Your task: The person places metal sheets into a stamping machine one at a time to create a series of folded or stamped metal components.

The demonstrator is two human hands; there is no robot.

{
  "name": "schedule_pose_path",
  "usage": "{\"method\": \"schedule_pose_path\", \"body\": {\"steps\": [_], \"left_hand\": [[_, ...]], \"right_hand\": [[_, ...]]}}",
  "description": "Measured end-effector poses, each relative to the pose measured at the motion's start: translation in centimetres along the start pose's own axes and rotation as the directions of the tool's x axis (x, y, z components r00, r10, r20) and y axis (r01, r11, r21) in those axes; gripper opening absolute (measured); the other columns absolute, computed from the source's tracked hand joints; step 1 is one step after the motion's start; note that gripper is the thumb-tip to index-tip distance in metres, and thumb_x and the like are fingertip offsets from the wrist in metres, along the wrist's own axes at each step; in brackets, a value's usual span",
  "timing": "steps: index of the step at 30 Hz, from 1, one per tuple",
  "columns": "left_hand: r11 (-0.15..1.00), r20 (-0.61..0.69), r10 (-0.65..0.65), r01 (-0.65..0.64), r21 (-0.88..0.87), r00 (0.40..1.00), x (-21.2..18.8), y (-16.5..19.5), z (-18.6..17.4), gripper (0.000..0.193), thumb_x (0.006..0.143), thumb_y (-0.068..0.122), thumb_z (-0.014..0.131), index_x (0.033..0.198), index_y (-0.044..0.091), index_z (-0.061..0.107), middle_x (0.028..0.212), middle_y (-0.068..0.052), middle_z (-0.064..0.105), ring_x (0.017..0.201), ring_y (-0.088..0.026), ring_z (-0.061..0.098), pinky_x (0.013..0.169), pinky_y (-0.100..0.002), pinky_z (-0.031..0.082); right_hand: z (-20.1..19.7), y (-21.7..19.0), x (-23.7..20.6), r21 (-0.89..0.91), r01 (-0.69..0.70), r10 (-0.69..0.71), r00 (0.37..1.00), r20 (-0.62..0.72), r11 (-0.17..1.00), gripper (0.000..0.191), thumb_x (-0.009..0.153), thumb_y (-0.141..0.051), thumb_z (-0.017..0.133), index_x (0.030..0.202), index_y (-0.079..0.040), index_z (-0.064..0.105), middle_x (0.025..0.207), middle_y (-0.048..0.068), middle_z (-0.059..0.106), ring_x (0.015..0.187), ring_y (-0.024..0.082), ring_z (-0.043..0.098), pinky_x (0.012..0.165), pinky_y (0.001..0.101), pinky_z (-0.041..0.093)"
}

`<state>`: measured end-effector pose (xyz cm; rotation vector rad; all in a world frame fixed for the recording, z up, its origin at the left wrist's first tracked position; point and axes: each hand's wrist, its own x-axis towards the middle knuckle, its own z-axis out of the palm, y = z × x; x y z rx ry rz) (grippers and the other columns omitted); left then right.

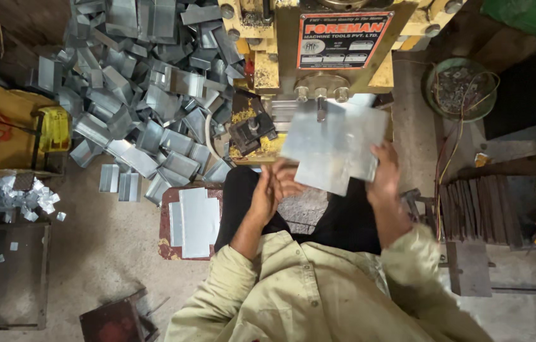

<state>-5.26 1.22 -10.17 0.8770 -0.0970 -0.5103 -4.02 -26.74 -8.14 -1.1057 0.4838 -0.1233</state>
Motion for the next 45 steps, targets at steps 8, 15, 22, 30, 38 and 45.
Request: {"method": "schedule_pose_path", "body": {"steps": [8, 15, 22, 30, 38, 45], "left_hand": [[0.991, -0.206, -0.025, 0.051, 0.121, 0.978, 0.1, -5.1, 1.7, 0.075, 0.094, 0.026, 0.077, 0.150, -0.006, 0.040, 0.136, -0.018, 0.061, 0.126, -0.029, 0.058, 0.106, -0.043, 0.049], [0.992, -0.365, -0.084, 0.112, 0.056, 0.927, 2.0, -2.4, -0.9, 0.046, 0.088, 0.008, 0.067, 0.131, -0.003, 0.055, 0.115, -0.014, 0.068, 0.101, -0.023, 0.067, 0.087, -0.034, 0.055], [0.825, -0.379, 0.272, -0.012, 0.564, 0.884, -0.9, -1.6, -0.2, 0.020, 0.106, 0.016, 0.065, 0.113, -0.002, 0.070, 0.079, 0.001, 0.063, 0.065, -0.005, 0.052, 0.054, -0.024, 0.041], [0.951, -0.391, 0.052, 0.074, 0.300, 0.919, 0.4, 1.8, 0.0, 0.028, 0.103, 0.025, 0.058, 0.113, -0.002, 0.062, 0.067, -0.010, 0.067, 0.049, -0.015, 0.061, 0.047, -0.026, 0.045], [0.990, -0.389, 0.006, 0.048, 0.129, 0.921, 0.8, 1.5, 0.0, 0.034, 0.104, 0.037, 0.052, 0.112, 0.004, 0.058, 0.069, -0.014, 0.068, 0.050, -0.020, 0.065, 0.044, -0.027, 0.045], [0.992, -0.387, -0.084, 0.116, 0.059, 0.918, 0.4, 0.9, -1.5, 0.058, 0.106, 0.057, 0.034, 0.117, 0.004, 0.055, 0.084, -0.016, 0.073, 0.057, -0.022, 0.067, 0.049, -0.029, 0.048]], "right_hand": [[-3.0, -1.4, -13.4, -0.154, -0.104, 0.184, 0.445, 0.876, 0.983, 0.029, 0.106, -0.018, 0.065, 0.121, 0.005, 0.073, 0.109, 0.018, 0.076, 0.091, 0.025, 0.073, 0.080, 0.0373, 0.063], [-5.4, -1.1, -5.3, -0.544, 0.200, -0.129, 0.978, 0.167, 0.815, 0.047, 0.105, -0.037, 0.054, 0.139, -0.005, 0.058, 0.100, 0.010, 0.070, 0.069, 0.014, 0.060, 0.057, 0.0278, 0.050], [-6.3, 5.2, -2.5, 0.039, -0.356, 0.327, 0.893, 0.310, 0.934, 0.064, 0.105, -0.062, 0.047, 0.134, -0.006, 0.057, 0.092, 0.018, 0.071, 0.073, 0.030, 0.070, 0.060, 0.0353, 0.055], [-1.7, 1.0, -1.7, 0.145, -0.356, 0.302, 0.905, 0.299, 0.923, 0.081, 0.101, -0.067, 0.036, 0.137, 0.004, 0.054, 0.111, 0.018, 0.073, 0.091, 0.029, 0.072, 0.088, 0.0446, 0.059], [-0.6, -0.8, -1.8, 0.131, -0.374, 0.319, 0.893, 0.318, 0.918, 0.099, 0.099, -0.077, 0.027, 0.139, 0.009, 0.052, 0.118, 0.022, 0.071, 0.094, 0.032, 0.072, 0.089, 0.0447, 0.059], [-1.4, -0.9, -1.7, -0.052, -0.309, 0.311, 0.909, 0.278, 0.950, 0.101, 0.094, -0.083, 0.013, 0.144, -0.007, 0.056, 0.112, 0.022, 0.073, 0.081, 0.030, 0.067, 0.071, 0.0387, 0.054]]}}
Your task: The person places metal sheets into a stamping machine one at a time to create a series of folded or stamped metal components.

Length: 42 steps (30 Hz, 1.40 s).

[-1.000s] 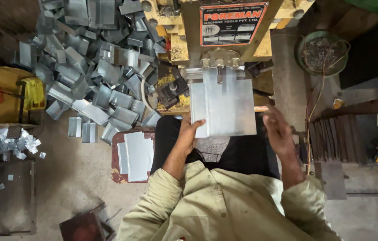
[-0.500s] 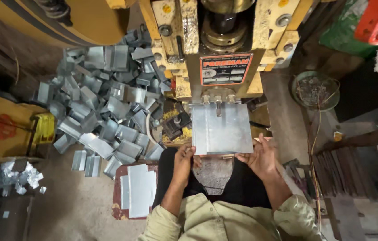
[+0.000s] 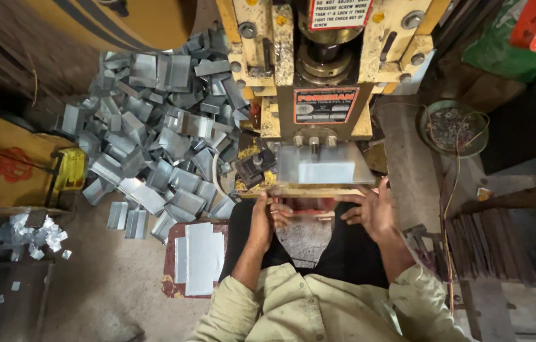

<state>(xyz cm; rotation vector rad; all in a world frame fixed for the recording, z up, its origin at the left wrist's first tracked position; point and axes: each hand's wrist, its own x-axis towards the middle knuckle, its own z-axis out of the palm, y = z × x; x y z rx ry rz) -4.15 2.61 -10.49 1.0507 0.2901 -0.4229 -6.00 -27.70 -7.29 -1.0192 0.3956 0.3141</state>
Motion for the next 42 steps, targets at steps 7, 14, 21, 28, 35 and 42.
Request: {"method": "schedule_pose_path", "body": {"steps": [7, 14, 21, 28, 35, 42], "left_hand": [[0.996, 0.306, 0.089, -0.083, -0.032, 0.948, 0.1, 0.1, 1.2, 0.087, 0.103, 0.072, 0.025, 0.134, -0.005, 0.054, 0.106, -0.016, 0.073, 0.078, -0.022, 0.073, 0.070, -0.032, 0.060], [0.962, 0.300, -0.068, -0.018, 0.274, 0.951, -1.0, -0.9, 2.4, 0.071, 0.100, 0.065, 0.033, 0.141, 0.009, 0.050, 0.106, -0.012, 0.074, 0.079, -0.019, 0.071, 0.069, -0.033, 0.060], [0.950, 0.115, 0.211, -0.231, 0.211, 0.971, 0.5, -2.1, 3.0, 0.041, 0.107, 0.030, 0.051, 0.136, 0.000, 0.053, 0.089, -0.010, 0.072, 0.069, -0.016, 0.070, 0.060, -0.028, 0.054], [0.934, 0.047, 0.221, -0.225, 0.279, 0.974, 0.6, -0.1, 3.5, 0.036, 0.104, 0.019, 0.057, 0.135, 0.002, 0.051, 0.089, -0.010, 0.076, 0.063, -0.013, 0.067, 0.057, -0.027, 0.054], [0.939, 0.082, 0.091, -0.113, 0.324, 0.992, 1.0, -1.0, 1.2, 0.037, 0.101, 0.031, 0.064, 0.124, 0.001, 0.061, 0.092, -0.008, 0.078, 0.067, -0.013, 0.070, 0.059, -0.026, 0.056], [0.873, 0.256, -0.068, -0.067, 0.484, 0.964, -0.5, -3.1, -0.5, 0.043, 0.098, 0.041, 0.071, 0.125, 0.008, 0.067, 0.089, -0.003, 0.068, 0.068, -0.010, 0.061, 0.059, -0.025, 0.050]], "right_hand": [[-1.6, -0.1, 5.9, 0.142, 0.137, -0.150, 0.985, 0.088, 0.980, 0.050, 0.110, -0.050, 0.054, 0.133, -0.006, 0.056, 0.112, 0.008, 0.065, 0.099, 0.021, 0.065, 0.085, 0.0371, 0.055], [0.8, 3.4, 1.9, 0.203, 0.473, -0.442, 0.879, -0.181, 0.857, 0.042, 0.095, -0.027, 0.059, 0.129, -0.004, 0.055, 0.112, 0.008, 0.071, 0.099, 0.023, 0.072, 0.084, 0.0356, 0.059], [4.6, 5.9, -0.6, -0.042, 0.065, -0.055, 0.976, 0.210, 0.997, 0.045, 0.101, -0.037, 0.049, 0.120, 0.002, 0.061, 0.120, 0.015, 0.074, 0.101, 0.021, 0.077, 0.075, 0.0345, 0.060], [4.5, 8.5, 2.8, -0.059, 0.140, -0.138, 0.990, 0.025, 0.988, 0.046, 0.108, -0.037, 0.052, 0.105, 0.007, 0.068, 0.096, 0.017, 0.075, 0.085, 0.022, 0.073, 0.073, 0.0316, 0.057], [4.7, 9.0, 3.4, -0.062, 0.206, -0.205, 0.979, 0.021, 0.977, 0.047, 0.107, -0.036, 0.053, 0.102, 0.008, 0.069, 0.098, 0.018, 0.076, 0.080, 0.019, 0.071, 0.069, 0.0295, 0.056], [4.7, 8.4, 1.7, -0.088, 0.308, -0.306, 0.952, 0.033, 0.947, 0.046, 0.105, -0.038, 0.052, 0.123, 0.002, 0.065, 0.097, 0.015, 0.074, 0.077, 0.016, 0.069, 0.067, 0.0269, 0.054]]}}
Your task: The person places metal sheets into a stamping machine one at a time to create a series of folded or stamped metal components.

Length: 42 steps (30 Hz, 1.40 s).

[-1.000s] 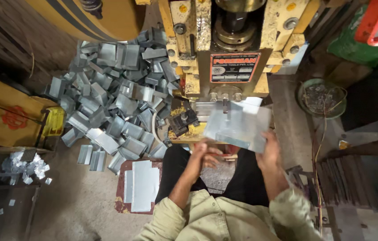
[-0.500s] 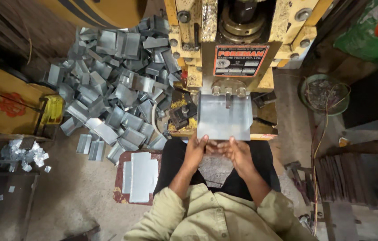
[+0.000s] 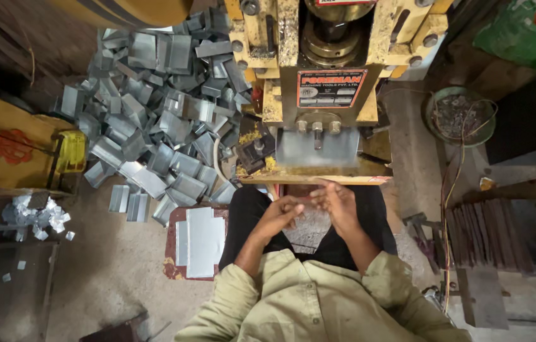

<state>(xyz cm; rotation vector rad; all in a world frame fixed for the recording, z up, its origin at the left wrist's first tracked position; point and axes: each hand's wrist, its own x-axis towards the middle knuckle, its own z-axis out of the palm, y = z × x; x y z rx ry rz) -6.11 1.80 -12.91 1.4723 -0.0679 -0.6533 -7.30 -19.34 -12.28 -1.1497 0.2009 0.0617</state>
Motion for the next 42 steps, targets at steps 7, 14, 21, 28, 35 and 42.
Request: {"method": "schedule_pose_path", "body": {"steps": [7, 14, 21, 28, 35, 42], "left_hand": [[0.944, 0.078, -0.108, 0.127, -0.306, 0.991, 8.5, 3.4, 2.6, 0.060, 0.103, 0.061, 0.058, 0.098, 0.002, 0.069, 0.071, -0.006, 0.065, 0.062, -0.015, 0.062, 0.058, -0.026, 0.049], [0.824, 0.232, -0.185, 0.280, -0.492, 0.955, 6.4, 4.7, 4.2, 0.043, 0.100, 0.043, 0.060, 0.077, 0.007, 0.049, 0.070, -0.007, 0.062, 0.066, -0.022, 0.066, 0.060, -0.035, 0.056], [0.812, 0.058, 0.006, 0.029, -0.583, 0.998, 1.1, 6.1, -0.5, 0.051, 0.117, 0.057, 0.055, 0.111, 0.006, 0.058, 0.084, -0.005, 0.064, 0.066, -0.023, 0.059, 0.050, -0.036, 0.045], [0.829, -0.040, 0.182, -0.175, -0.531, 0.983, -1.7, 7.9, 1.2, 0.091, 0.087, 0.049, 0.061, 0.158, 0.006, 0.024, 0.132, -0.010, 0.066, 0.105, -0.019, 0.071, 0.087, -0.033, 0.063], [0.915, -0.381, 0.403, -0.352, 0.200, 0.832, 4.7, 5.6, -0.8, 0.066, 0.093, 0.010, 0.073, 0.154, 0.002, 0.048, 0.111, -0.011, 0.075, 0.087, -0.013, 0.067, 0.080, -0.026, 0.056], [0.917, -0.431, 0.393, -0.380, 0.119, 0.813, 6.3, 4.1, -2.2, 0.057, 0.086, 0.012, 0.077, 0.140, 0.004, 0.059, 0.094, -0.003, 0.071, 0.079, -0.008, 0.065, 0.071, -0.024, 0.054]], "right_hand": [[-2.6, 0.2, -2.6, 0.102, -0.081, 0.087, 0.995, -0.047, 0.991, 0.063, 0.106, -0.052, 0.043, 0.118, 0.006, 0.064, 0.090, 0.012, 0.073, 0.073, 0.017, 0.066, 0.068, 0.0304, 0.053], [-5.4, -0.3, -2.0, 0.268, -0.207, 0.220, 0.975, -0.020, 0.941, 0.066, 0.104, -0.058, 0.038, 0.124, 0.002, 0.059, 0.099, 0.012, 0.069, 0.087, 0.024, 0.067, 0.078, 0.0387, 0.053], [-5.7, -5.9, -1.1, 0.397, 0.050, -0.112, 0.985, 0.135, 0.916, 0.073, 0.103, -0.046, 0.058, 0.161, -0.005, 0.040, 0.151, 0.014, 0.054, 0.131, 0.027, 0.057, 0.106, 0.0440, 0.048], [-2.2, -5.5, -0.9, 0.326, 0.114, -0.132, 0.991, 0.035, 0.939, 0.085, 0.097, -0.012, 0.064, 0.165, -0.022, 0.015, 0.149, 0.012, 0.049, 0.120, 0.034, 0.060, 0.096, 0.0544, 0.054], [-1.2, -4.4, 3.6, 0.074, 0.133, -0.131, 0.991, -0.030, 0.988, 0.087, 0.094, 0.006, 0.061, 0.164, -0.021, 0.017, 0.138, 0.018, 0.057, 0.104, 0.030, 0.072, 0.090, 0.0453, 0.063], [-2.6, -4.6, 5.6, -0.240, 0.094, -0.151, 0.961, -0.233, 0.966, 0.072, 0.081, 0.006, 0.080, 0.145, -0.002, 0.047, 0.097, 0.016, 0.075, 0.072, 0.021, 0.072, 0.060, 0.0311, 0.059]]}}
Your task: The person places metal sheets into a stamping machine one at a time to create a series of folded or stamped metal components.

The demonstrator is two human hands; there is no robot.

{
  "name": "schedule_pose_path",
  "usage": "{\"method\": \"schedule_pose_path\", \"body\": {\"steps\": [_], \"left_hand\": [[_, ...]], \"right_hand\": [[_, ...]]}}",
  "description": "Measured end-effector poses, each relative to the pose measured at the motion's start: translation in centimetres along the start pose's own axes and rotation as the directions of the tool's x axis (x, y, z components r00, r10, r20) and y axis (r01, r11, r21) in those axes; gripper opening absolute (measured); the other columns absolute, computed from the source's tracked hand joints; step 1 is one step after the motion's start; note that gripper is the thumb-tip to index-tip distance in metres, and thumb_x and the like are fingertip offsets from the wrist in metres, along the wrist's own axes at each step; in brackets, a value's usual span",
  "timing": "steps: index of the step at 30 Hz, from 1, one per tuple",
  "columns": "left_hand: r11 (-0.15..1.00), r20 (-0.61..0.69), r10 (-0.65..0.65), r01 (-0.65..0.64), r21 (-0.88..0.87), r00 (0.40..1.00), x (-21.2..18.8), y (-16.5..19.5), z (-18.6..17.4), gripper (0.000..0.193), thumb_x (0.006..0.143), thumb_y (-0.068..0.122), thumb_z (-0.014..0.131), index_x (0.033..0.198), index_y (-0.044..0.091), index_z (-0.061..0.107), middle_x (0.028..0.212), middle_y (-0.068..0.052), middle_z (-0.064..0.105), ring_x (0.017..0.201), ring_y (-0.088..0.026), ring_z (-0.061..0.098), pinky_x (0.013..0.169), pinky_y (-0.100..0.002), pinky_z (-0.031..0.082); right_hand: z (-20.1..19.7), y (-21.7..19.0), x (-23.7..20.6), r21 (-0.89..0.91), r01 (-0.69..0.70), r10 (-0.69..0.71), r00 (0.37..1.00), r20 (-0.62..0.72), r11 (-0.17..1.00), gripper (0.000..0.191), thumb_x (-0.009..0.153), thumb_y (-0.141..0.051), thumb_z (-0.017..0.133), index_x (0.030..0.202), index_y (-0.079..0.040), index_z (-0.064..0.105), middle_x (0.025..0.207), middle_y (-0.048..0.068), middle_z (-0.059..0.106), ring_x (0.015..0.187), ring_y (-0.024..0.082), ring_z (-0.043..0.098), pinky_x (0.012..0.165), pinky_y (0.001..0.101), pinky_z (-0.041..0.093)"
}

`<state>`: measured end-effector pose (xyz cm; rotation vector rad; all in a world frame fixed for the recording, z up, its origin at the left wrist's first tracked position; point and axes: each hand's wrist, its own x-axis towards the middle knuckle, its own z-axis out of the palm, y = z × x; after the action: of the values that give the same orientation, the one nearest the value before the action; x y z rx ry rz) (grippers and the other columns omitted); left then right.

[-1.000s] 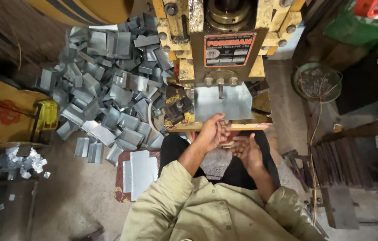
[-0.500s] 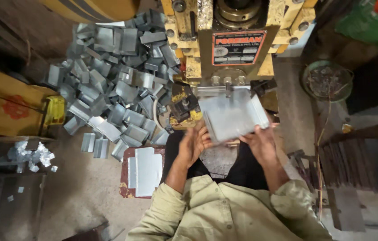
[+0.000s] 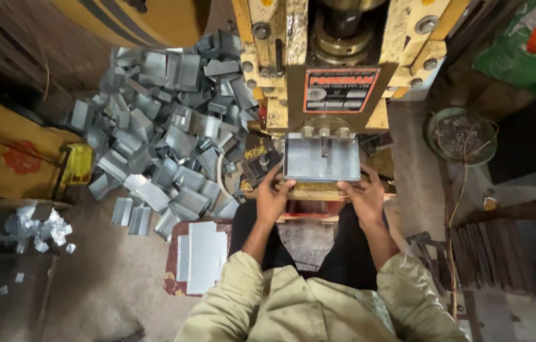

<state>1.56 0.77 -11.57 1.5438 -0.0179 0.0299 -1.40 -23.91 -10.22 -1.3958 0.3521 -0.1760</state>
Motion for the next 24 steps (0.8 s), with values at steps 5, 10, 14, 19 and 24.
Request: {"method": "schedule_pose_path", "body": {"steps": [5, 10, 14, 19, 24], "left_hand": [[0.968, -0.087, 0.129, -0.106, 0.227, 0.988, -0.5, -1.6, -0.1, 0.031, 0.092, 0.015, 0.087, 0.104, 0.001, 0.063, 0.083, -0.004, 0.064, 0.073, -0.008, 0.054, 0.068, -0.023, 0.049], [0.983, -0.097, 0.071, -0.054, 0.174, 0.993, -0.3, -0.6, -0.1, 0.037, 0.099, 0.012, 0.077, 0.123, -0.002, 0.052, 0.097, -0.009, 0.061, 0.083, -0.014, 0.060, 0.072, -0.026, 0.052], [0.990, 0.103, 0.139, -0.139, -0.009, 0.985, 1.2, 1.4, -0.1, 0.066, 0.091, 0.005, 0.064, 0.151, 0.001, 0.039, 0.122, -0.012, 0.066, 0.105, -0.019, 0.073, 0.085, -0.026, 0.058], [0.984, 0.124, 0.178, -0.174, -0.038, 0.976, -2.1, 1.6, -2.1, 0.039, 0.096, 0.009, 0.067, 0.133, 0.000, 0.057, 0.108, -0.010, 0.071, 0.104, -0.014, 0.069, 0.088, -0.027, 0.056], [0.981, 0.108, -0.191, 0.187, 0.042, 0.976, -8.3, 1.0, -2.5, 0.036, 0.104, 0.034, 0.066, 0.102, -0.001, 0.070, 0.080, -0.002, 0.063, 0.070, -0.006, 0.057, 0.062, -0.026, 0.049]], "right_hand": [[-0.3, -0.1, -0.5, -0.042, 0.028, -0.030, 0.999, -0.036, 0.999, 0.069, 0.080, 0.007, 0.082, 0.141, -0.001, 0.050, 0.093, 0.014, 0.074, 0.069, 0.017, 0.071, 0.057, 0.0287, 0.058], [0.7, -1.6, -0.8, 0.082, 0.146, -0.145, 0.989, -0.013, 0.986, 0.076, 0.084, 0.006, 0.075, 0.149, -0.006, 0.037, 0.096, 0.011, 0.070, 0.071, 0.017, 0.070, 0.058, 0.0301, 0.059], [0.4, -3.5, -1.2, 0.120, 0.133, -0.151, 0.977, 0.153, 0.984, 0.072, 0.092, 0.001, 0.072, 0.153, -0.005, 0.033, 0.109, 0.013, 0.069, 0.085, 0.020, 0.072, 0.070, 0.0334, 0.062], [-2.1, -2.0, -2.9, 0.216, -0.008, -0.051, 0.962, 0.266, 0.976, 0.051, 0.104, -0.023, 0.054, 0.148, -0.006, 0.034, 0.107, 0.019, 0.072, 0.085, 0.028, 0.076, 0.064, 0.0370, 0.063], [-2.2, 2.8, -4.1, 0.189, -0.041, 0.057, 0.995, -0.078, 0.981, 0.048, 0.104, -0.026, 0.049, 0.145, -0.011, 0.030, 0.121, 0.006, 0.056, 0.072, 0.030, 0.069, 0.054, 0.0402, 0.060]]}}
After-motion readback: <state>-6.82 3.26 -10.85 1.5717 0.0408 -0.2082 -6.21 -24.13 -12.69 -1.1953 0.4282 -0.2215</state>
